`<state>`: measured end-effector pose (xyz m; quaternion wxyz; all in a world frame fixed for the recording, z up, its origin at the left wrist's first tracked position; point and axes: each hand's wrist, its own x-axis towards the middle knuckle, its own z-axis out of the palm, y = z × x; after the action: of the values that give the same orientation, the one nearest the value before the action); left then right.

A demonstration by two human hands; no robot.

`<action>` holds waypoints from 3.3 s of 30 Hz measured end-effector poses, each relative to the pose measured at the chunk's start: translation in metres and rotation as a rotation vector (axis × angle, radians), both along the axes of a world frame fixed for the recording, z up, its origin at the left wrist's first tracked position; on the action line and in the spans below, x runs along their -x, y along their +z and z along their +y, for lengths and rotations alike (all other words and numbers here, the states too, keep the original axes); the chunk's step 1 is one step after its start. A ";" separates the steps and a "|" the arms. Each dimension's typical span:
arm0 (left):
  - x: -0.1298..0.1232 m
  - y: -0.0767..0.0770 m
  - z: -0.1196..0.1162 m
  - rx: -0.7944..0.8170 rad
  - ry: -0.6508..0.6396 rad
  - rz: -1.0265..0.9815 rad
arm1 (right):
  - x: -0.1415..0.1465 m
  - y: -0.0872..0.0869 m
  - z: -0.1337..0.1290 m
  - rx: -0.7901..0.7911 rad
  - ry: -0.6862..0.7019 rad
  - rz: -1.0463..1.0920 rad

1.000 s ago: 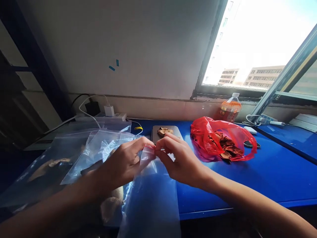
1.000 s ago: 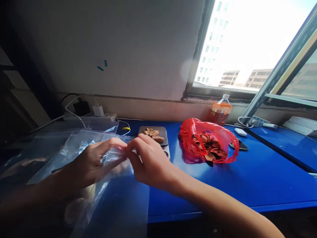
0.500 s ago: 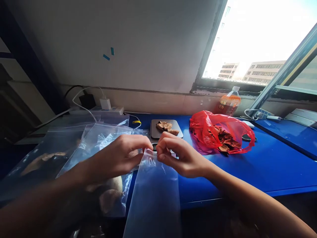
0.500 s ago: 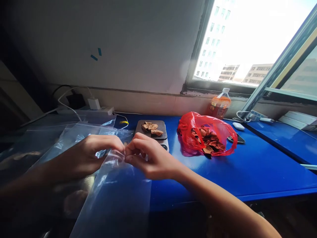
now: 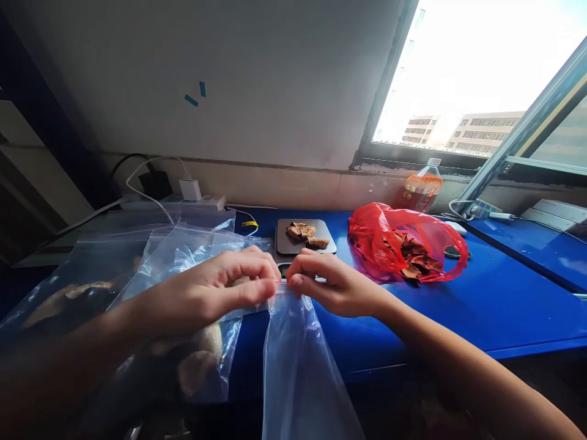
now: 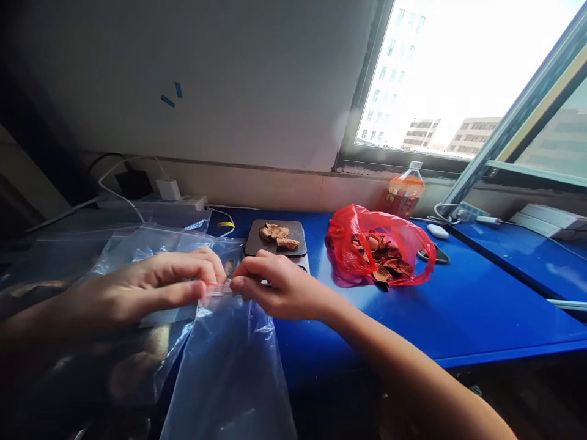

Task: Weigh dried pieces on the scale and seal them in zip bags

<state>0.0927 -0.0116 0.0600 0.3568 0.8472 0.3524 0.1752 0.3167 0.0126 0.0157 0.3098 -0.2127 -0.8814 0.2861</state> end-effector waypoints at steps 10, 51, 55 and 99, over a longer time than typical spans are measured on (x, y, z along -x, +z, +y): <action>0.025 -0.002 0.033 0.173 -0.016 -0.222 | -0.019 0.011 0.020 0.033 -0.170 0.081; 0.008 -0.004 0.016 -0.161 0.025 0.200 | -0.018 -0.023 0.059 -0.467 -0.521 -0.435; 0.010 -0.005 0.020 -0.162 0.053 0.198 | -0.022 -0.011 0.048 -0.253 -0.418 -0.141; 0.014 -0.011 0.037 0.036 0.397 -0.409 | -0.014 0.016 -0.004 0.068 -0.395 0.390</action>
<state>0.0788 0.0259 0.0487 0.3940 0.7024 0.4352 0.4025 0.3309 0.0089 0.0317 0.5159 -0.3316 -0.7367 0.2850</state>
